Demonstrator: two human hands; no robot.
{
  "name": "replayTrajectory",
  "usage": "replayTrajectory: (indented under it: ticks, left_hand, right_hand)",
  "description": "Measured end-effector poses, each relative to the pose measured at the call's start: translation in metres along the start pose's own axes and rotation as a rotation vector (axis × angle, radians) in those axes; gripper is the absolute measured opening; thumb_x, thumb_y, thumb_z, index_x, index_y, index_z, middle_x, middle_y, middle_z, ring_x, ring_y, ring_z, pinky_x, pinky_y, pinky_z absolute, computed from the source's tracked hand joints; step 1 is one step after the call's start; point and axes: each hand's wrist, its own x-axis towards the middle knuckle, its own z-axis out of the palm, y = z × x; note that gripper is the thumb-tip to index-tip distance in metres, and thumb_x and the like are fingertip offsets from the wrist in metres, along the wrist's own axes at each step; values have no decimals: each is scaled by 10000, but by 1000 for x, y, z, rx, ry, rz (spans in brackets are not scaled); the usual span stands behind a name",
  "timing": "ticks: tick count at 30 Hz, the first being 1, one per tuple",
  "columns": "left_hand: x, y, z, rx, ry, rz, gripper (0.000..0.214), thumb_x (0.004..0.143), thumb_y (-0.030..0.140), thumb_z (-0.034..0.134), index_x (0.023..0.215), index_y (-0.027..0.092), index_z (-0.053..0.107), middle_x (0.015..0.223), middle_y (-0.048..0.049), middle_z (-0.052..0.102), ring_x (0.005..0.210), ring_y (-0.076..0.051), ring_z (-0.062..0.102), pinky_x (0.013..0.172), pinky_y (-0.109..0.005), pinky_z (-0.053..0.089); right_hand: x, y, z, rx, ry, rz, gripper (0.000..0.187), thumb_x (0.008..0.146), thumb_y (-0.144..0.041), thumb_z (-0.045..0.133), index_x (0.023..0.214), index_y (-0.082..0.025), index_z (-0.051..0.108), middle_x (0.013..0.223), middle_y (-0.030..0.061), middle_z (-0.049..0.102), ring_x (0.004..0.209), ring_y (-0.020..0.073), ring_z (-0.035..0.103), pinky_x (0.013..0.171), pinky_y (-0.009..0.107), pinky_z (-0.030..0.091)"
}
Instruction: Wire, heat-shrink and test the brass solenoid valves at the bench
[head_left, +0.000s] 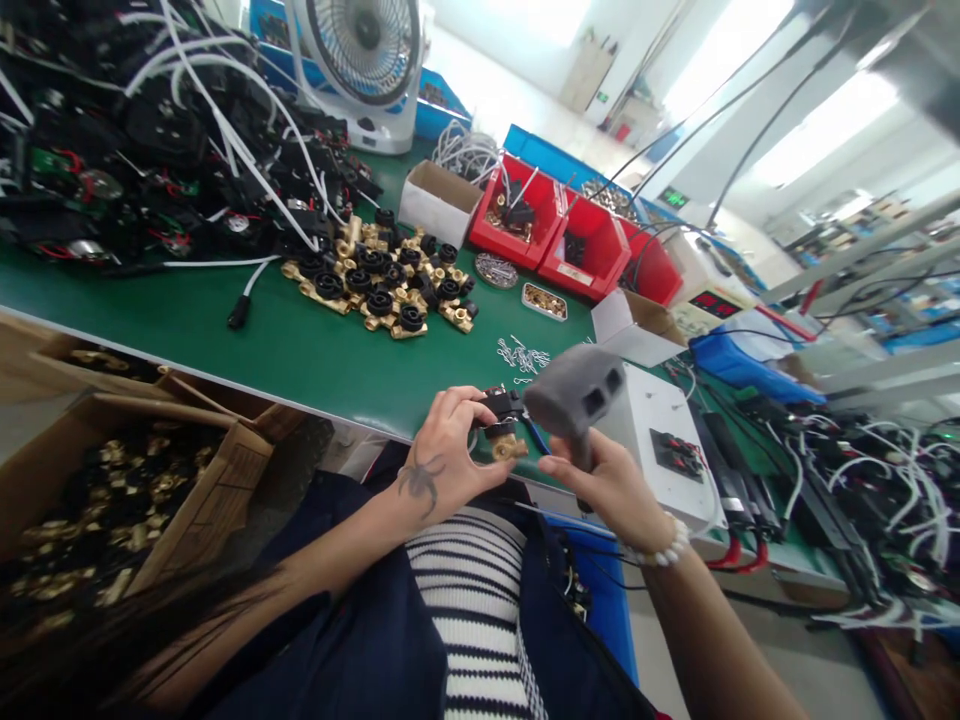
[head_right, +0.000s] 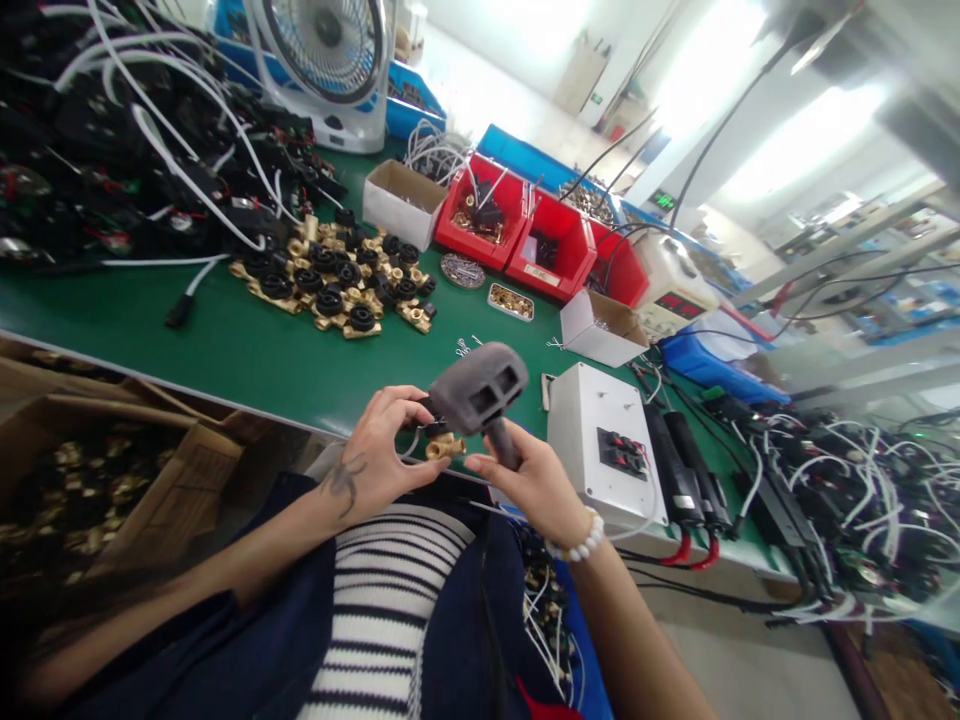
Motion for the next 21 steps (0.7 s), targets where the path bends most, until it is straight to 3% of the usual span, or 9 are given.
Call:
replayTrajectory:
  ticks: [5,11,15,18,21]
  left_hand:
    - [2,3,-5,-24,-51,-37,333,674,204,756,954,195,576,1101,-86,577,1080,-259,552,943,-450,508]
    - [4,3,-7,-69,-53,-61,286,676,195,766,907,176,598,1090,-104,583,1095,-275,556,933,-471,509]
    - [3,1,-6,-101,-35,-94,300,671,209,788,882,199,575,1113,-90,576,1111,-271,564,928,-477,518]
    - [2,0,-5,-115,-26,-88,340,653,196,806,893,201,565,1139,-91,569,1117,-272,562,916,-482,528]
    - [2,-1,-5,-103,-14,-41,356,641,169,810,892,192,559,1124,-100,573,1114,-274,558,917,-489,524]
  right_hand:
    - [25,15,9,55,-179,-79,416,774,-581,697,904,-192,623,755,-7,580,675,158,512,622,272,448]
    - [29,16,10,54,-173,-95,461,757,-640,691,757,-200,552,652,-48,453,590,122,407,555,249,390]
    - [18,4,4,48,-83,-53,430,819,-623,635,847,-195,599,630,-44,466,552,123,422,522,253,378]
    - [1,-3,-7,89,119,-72,366,945,-551,501,928,-200,606,664,-27,515,535,115,454,517,251,383]
    - [-17,-4,-13,79,298,-126,303,970,-518,484,906,-226,534,670,-32,523,528,112,458,503,239,383]
